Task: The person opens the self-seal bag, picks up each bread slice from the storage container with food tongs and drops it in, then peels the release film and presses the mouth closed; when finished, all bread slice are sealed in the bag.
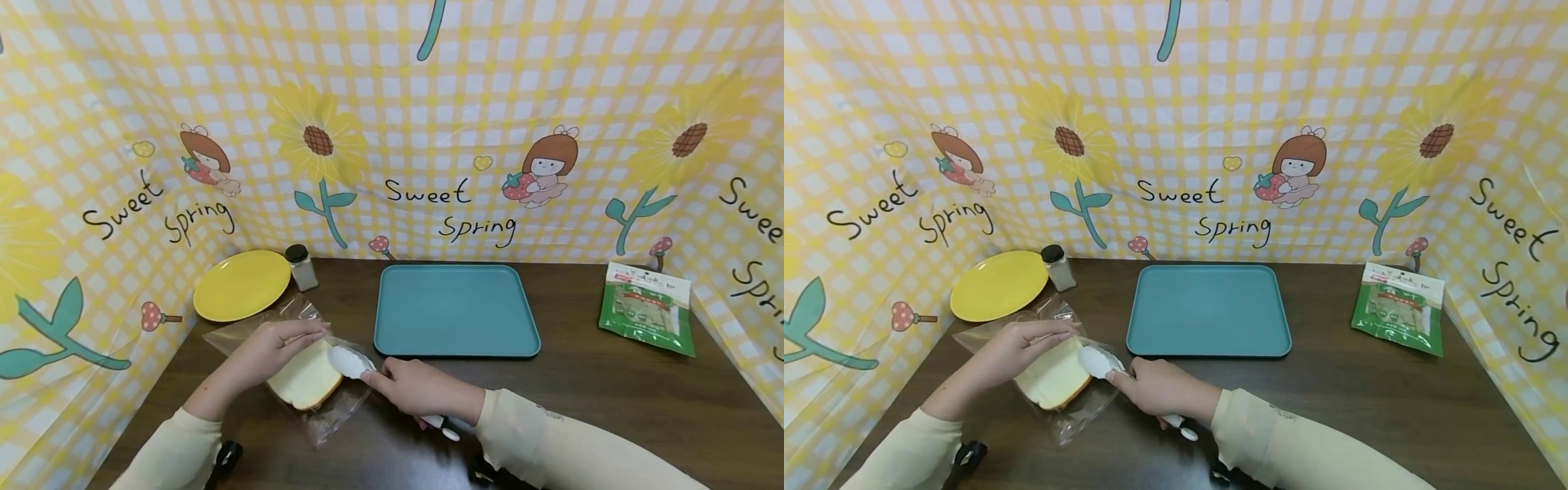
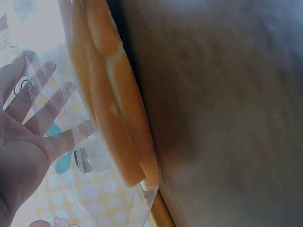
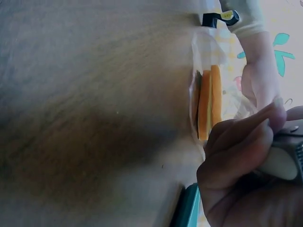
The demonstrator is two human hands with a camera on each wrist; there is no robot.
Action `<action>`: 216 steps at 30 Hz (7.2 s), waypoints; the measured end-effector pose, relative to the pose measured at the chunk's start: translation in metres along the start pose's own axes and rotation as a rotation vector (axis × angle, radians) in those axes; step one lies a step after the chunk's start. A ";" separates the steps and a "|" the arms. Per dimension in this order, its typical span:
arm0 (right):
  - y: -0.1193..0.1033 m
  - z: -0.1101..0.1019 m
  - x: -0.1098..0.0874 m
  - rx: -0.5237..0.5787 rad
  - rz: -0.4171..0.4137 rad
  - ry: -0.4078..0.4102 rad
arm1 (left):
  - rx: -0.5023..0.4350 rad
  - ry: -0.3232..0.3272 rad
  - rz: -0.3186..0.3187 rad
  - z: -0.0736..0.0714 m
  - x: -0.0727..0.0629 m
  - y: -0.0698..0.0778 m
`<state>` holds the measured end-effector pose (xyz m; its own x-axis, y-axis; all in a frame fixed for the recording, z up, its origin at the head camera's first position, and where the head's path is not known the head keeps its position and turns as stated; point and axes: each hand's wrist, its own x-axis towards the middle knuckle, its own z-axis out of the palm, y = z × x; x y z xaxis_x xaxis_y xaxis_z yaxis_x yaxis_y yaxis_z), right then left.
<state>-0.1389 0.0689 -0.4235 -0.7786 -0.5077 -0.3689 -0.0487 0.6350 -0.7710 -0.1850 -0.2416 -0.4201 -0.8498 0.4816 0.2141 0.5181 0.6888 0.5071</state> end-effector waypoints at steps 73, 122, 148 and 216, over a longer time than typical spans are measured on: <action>-0.002 -0.015 -0.021 -0.557 -0.130 0.239 | 0.013 0.020 -0.080 -0.004 -0.003 -0.002; 0.071 -0.130 -0.122 -0.436 0.183 0.465 | 0.002 0.026 -0.068 -0.006 -0.006 -0.001; 0.121 -0.166 -0.130 -0.425 0.265 0.489 | -0.009 0.017 -0.088 -0.007 -0.008 -0.001; 0.185 -0.175 -0.117 -0.563 0.489 0.433 | -0.020 -0.001 -0.094 -0.007 -0.008 -0.005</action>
<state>-0.1659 0.3481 -0.4324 -0.9574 0.0920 -0.2739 0.1403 0.9767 -0.1626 -0.1816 -0.2522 -0.4181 -0.8946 0.4157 0.1639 0.4338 0.7202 0.5414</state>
